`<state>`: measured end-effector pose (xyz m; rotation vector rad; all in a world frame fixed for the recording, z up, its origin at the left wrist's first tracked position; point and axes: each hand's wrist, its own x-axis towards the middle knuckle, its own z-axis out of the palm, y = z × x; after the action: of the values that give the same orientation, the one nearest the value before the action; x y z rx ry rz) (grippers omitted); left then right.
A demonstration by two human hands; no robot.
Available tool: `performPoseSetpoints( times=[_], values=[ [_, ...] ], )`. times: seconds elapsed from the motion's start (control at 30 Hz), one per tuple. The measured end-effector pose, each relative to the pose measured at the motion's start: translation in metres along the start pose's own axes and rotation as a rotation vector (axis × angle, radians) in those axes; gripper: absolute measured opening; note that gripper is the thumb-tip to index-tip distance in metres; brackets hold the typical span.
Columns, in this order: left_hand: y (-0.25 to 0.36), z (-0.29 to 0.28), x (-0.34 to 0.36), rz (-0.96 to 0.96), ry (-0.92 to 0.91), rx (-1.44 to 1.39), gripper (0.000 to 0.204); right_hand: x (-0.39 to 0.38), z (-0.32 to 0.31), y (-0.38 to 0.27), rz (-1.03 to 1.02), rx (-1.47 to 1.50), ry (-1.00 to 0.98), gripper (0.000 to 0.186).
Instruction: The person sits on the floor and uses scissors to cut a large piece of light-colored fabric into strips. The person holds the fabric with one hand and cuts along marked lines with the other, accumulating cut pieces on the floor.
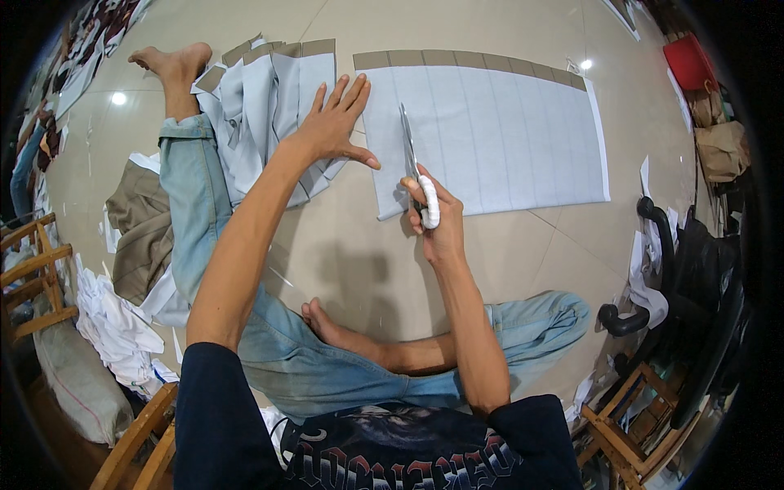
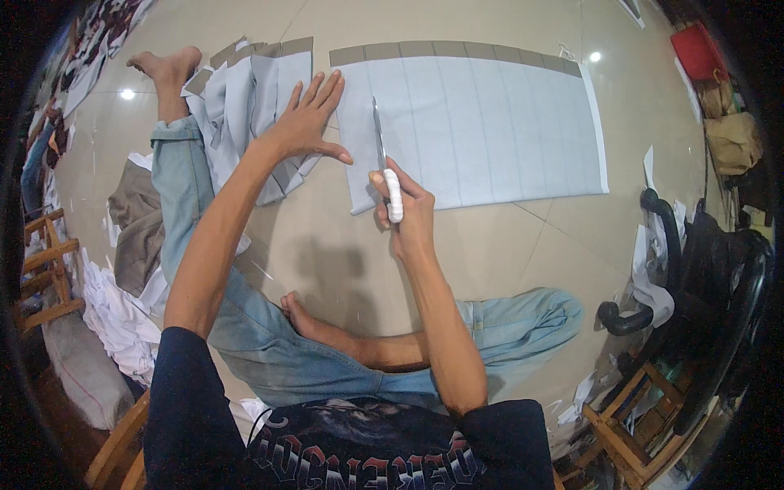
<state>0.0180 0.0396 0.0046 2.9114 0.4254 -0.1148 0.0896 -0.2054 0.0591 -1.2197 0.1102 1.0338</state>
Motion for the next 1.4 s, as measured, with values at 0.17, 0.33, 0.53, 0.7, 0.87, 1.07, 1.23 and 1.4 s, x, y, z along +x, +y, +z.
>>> performPoseSetpoints(
  times=[0.17, 0.33, 0.53, 0.7, 0.87, 1.07, 1.23, 1.4],
  values=[
    [-0.001, 0.005, 0.0, 0.019, 0.062, -0.031, 0.154, 0.016, 0.007, -0.003, -0.012, -0.033, 0.008, 0.061],
    [-0.001, 0.006, 0.0, 0.025, 0.073, -0.015, 0.153, 0.02, 0.007, 0.0, -0.015, -0.066, 0.012, 0.061],
    [0.001, -0.001, 0.0, -0.001, 0.01, -0.023, 0.152, 0.022, 0.006, -0.003, -0.004, -0.13, 0.011, 0.058],
    [0.0, -0.001, -0.001, -0.002, 0.017, -0.026, 0.153, 0.027, 0.01, -0.009, -0.026, -0.061, -0.001, 0.054],
    [0.001, 0.001, 0.0, -0.003, 0.03, -0.02, 0.154, 0.041, 0.017, -0.015, -0.052, -0.049, -0.013, 0.055],
    [0.001, 0.002, 0.0, 0.003, 0.048, -0.055, 0.154, 0.05, 0.023, -0.013, -0.071, -0.109, -0.012, 0.057],
    [-0.001, 0.004, -0.001, 0.017, 0.07, -0.06, 0.154, 0.053, 0.021, -0.013, -0.06, -0.16, -0.009, 0.054],
    [0.001, 0.001, -0.002, 0.003, 0.052, -0.062, 0.153, 0.059, 0.023, -0.018, -0.067, -0.1, -0.029, 0.053]
  ],
)
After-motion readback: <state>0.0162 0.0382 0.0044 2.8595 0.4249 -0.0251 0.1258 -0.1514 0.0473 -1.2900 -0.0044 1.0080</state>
